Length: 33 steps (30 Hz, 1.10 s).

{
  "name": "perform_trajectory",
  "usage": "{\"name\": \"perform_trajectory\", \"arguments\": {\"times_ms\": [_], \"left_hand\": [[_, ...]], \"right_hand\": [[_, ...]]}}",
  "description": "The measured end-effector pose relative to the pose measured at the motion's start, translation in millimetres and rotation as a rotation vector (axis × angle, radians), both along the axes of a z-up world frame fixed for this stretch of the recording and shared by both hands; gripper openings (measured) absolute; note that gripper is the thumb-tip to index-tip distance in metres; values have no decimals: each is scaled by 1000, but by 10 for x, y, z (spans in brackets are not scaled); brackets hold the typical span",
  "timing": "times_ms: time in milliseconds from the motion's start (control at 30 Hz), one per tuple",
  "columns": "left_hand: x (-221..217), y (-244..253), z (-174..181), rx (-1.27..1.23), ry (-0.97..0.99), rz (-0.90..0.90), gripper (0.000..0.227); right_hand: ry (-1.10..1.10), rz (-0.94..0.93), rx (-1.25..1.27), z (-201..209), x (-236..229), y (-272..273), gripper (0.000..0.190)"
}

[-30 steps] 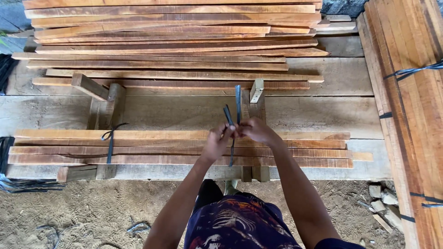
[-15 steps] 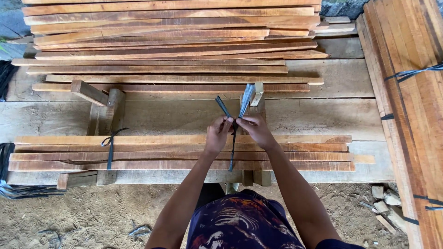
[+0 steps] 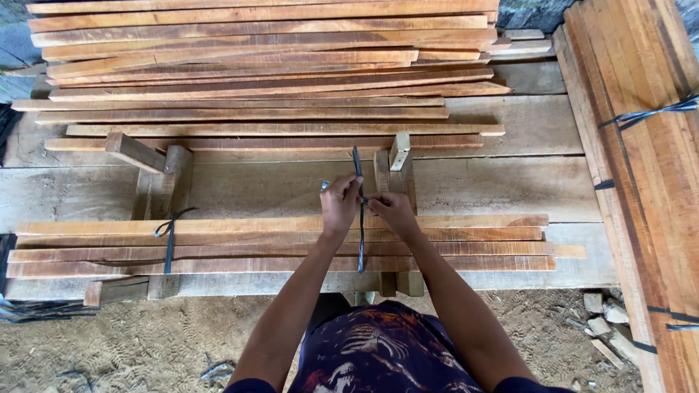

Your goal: Bundling thin pieces of wood using plastic ties and cutting them to size.

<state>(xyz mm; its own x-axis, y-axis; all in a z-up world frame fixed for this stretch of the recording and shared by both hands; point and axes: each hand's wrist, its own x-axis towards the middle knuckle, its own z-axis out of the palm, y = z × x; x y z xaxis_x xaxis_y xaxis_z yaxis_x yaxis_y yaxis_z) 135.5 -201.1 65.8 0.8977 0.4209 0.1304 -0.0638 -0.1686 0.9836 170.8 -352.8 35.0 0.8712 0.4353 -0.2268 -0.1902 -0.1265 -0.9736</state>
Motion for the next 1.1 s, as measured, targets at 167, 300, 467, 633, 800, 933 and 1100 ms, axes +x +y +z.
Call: {"name": "perform_trajectory", "arguments": {"times_ms": [167, 300, 467, 633, 800, 933, 1100], "left_hand": [[114, 58, -267, 55, 41, -6, 25], [-20, 3, 21, 83, 47, -59, 26], [-130, -25, -232, 263, -207, -88, 29], [-468, -99, -20, 371, -305, 30, 14], [-584, -64, -287, 185, 112, -373, 14], [-463, 59, -664, -200, 290, -394, 19], [-431, 197, -757, -447, 464, -391, 21]], "right_hand": [[71, 106, 26, 161, -62, -38, 17], [76, 298, 35, 132, -10, -124, 21], [178, 54, 3, -222, 154, -115, 18], [471, -247, 170, -593, 344, -151, 18], [508, -271, 295, -625, 435, -62, 22], [483, -254, 322, -375, 348, -102, 17], [78, 220, 250, 513, 101, -287, 25]]}}
